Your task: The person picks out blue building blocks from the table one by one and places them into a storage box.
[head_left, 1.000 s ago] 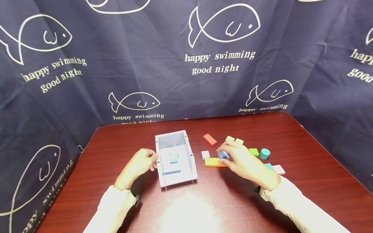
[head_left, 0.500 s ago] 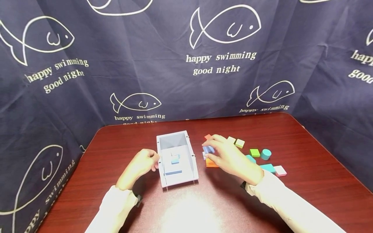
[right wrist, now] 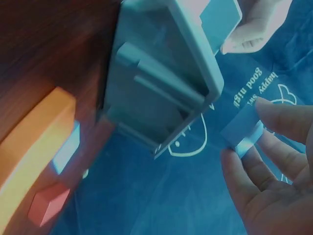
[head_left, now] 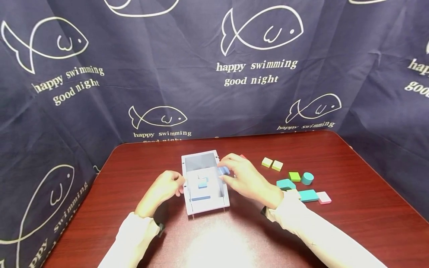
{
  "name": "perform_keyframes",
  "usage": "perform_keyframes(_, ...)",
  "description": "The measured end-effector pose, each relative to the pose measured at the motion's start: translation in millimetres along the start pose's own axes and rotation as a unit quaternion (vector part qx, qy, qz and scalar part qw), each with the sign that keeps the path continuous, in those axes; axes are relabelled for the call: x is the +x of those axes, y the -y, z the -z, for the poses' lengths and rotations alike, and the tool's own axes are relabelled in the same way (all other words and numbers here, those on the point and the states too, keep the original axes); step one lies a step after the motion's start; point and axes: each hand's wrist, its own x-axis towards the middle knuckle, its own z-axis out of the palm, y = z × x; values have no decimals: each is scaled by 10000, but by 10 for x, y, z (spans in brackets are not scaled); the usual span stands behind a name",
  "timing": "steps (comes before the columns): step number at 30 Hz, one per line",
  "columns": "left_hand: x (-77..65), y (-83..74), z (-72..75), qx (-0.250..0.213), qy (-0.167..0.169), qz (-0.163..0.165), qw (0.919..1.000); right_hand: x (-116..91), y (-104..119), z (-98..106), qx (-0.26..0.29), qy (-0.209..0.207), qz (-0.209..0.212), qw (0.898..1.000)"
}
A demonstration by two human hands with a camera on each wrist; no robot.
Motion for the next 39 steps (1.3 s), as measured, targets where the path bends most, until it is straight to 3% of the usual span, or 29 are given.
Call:
perform_keyframes(10, -8, -10, -6, 4, 26, 19, 10000, 112, 30, -236, 297, 295, -101, 9991)
perform_keyframes(22, -9, -30, 6, 35, 17, -22, 10000, 192, 2, -482, 283, 556, -92, 9980)
perform_keyframes(39, -6, -25, 24, 19, 38, -48, 10000, 322, 44, -624, -526, 1496, 394, 9866)
